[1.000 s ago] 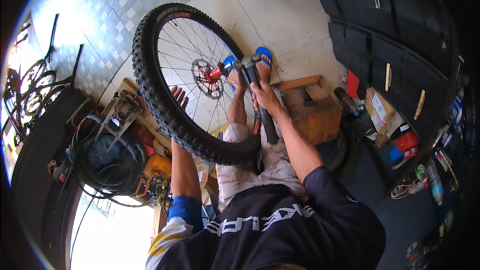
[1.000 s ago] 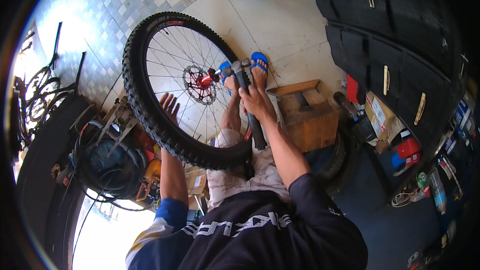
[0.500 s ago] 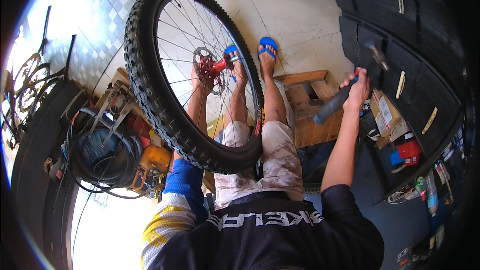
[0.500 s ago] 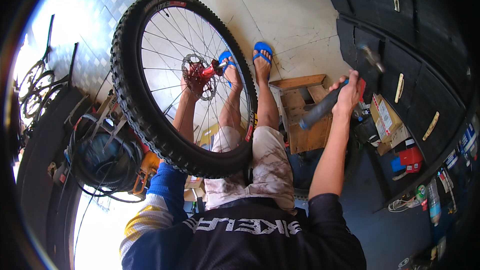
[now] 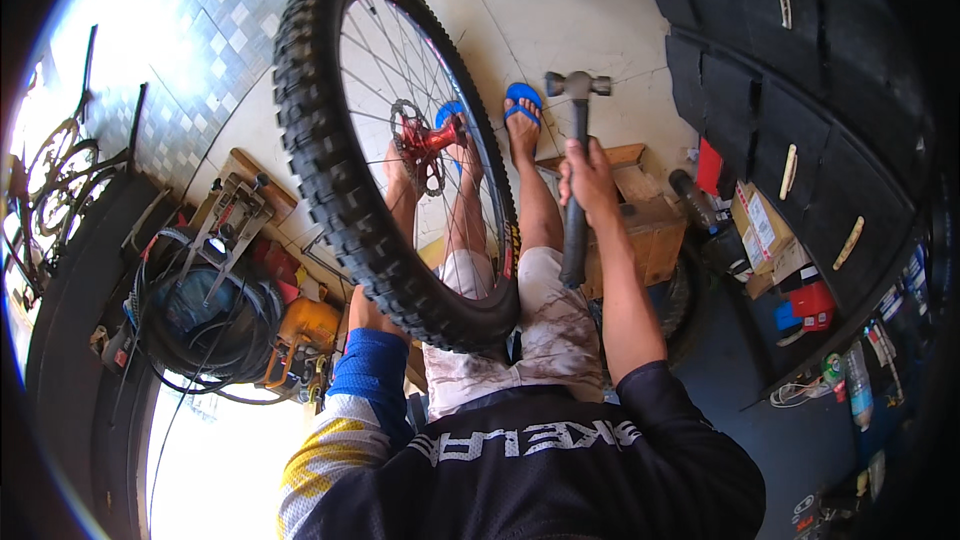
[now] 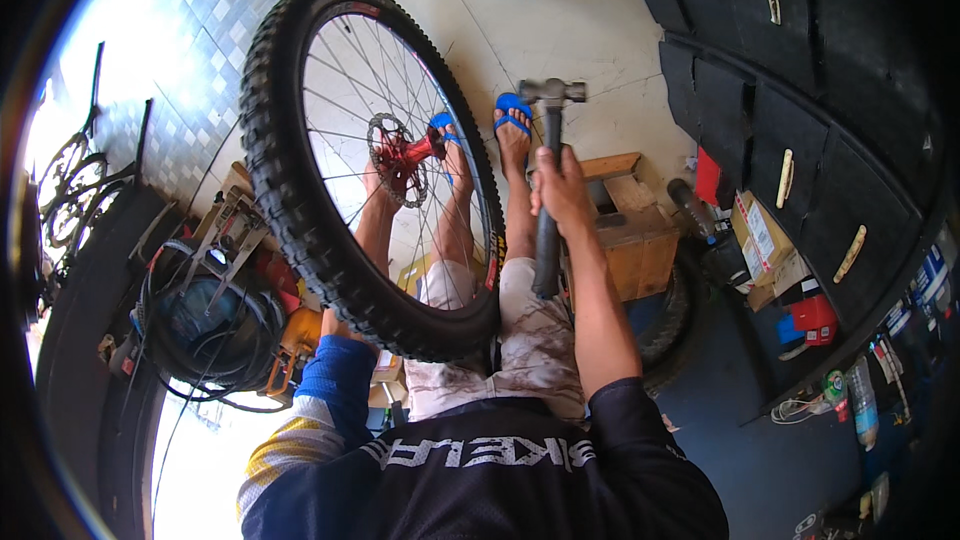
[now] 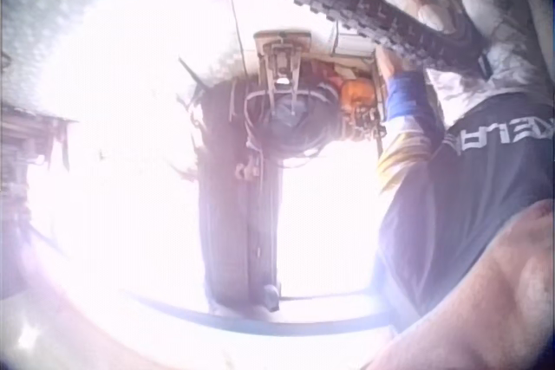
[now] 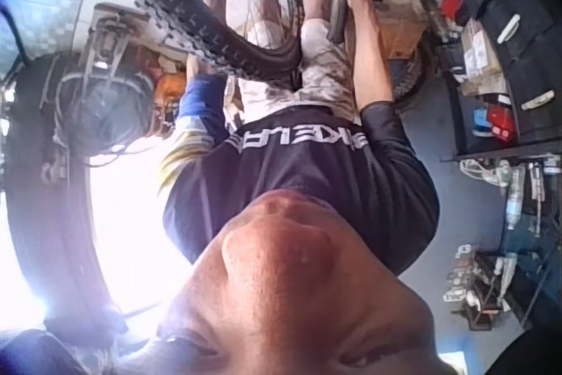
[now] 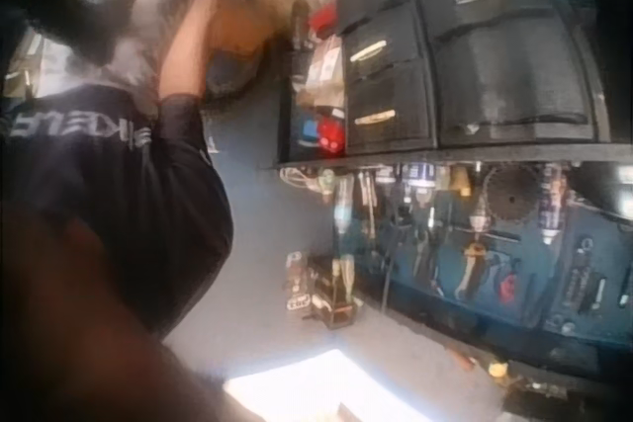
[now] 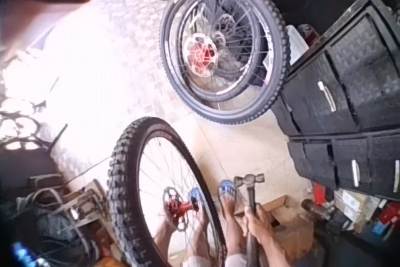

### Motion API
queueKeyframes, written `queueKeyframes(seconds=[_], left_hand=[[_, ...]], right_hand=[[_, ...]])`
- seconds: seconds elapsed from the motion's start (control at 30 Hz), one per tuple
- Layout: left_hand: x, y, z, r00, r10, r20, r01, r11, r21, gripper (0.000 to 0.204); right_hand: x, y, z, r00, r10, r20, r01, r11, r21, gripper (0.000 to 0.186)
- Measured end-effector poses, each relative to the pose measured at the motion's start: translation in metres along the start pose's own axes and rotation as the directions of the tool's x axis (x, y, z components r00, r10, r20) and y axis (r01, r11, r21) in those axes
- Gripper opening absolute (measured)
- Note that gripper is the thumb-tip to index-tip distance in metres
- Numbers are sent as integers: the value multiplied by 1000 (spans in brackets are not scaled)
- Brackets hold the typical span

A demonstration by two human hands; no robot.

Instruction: The person sits on the floor and uses a hammer to tap the cassette on a bicycle wheel. They then stand, move the wheel, and use a screwdriver to adjust the hub on another wheel before returning to the floor to hammer the first wheel again.

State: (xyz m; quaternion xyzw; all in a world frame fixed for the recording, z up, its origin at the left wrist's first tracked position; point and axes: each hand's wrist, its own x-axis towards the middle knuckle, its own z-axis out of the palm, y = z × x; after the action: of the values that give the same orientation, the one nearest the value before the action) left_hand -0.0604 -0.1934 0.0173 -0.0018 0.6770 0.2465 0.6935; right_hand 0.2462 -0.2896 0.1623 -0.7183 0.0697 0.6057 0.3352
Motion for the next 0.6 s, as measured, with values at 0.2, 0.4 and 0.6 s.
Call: queueKeyframes(seconds=[0.2,0.4,0.6], left_hand=[[-14,-1,4,996,66,63,-66,998,-1,27],[-15,15,-28,966,40,256,-50,998,29,25],[-18,13,-46,960,33,279,-75,987,142,31]], right_hand=[[21,1,-10,1000,-16,-27,17,999,36,29],[87,26,62,993,-42,110,40,999,20,35],[90,19,109,990,51,133,-20,974,-226,37]])
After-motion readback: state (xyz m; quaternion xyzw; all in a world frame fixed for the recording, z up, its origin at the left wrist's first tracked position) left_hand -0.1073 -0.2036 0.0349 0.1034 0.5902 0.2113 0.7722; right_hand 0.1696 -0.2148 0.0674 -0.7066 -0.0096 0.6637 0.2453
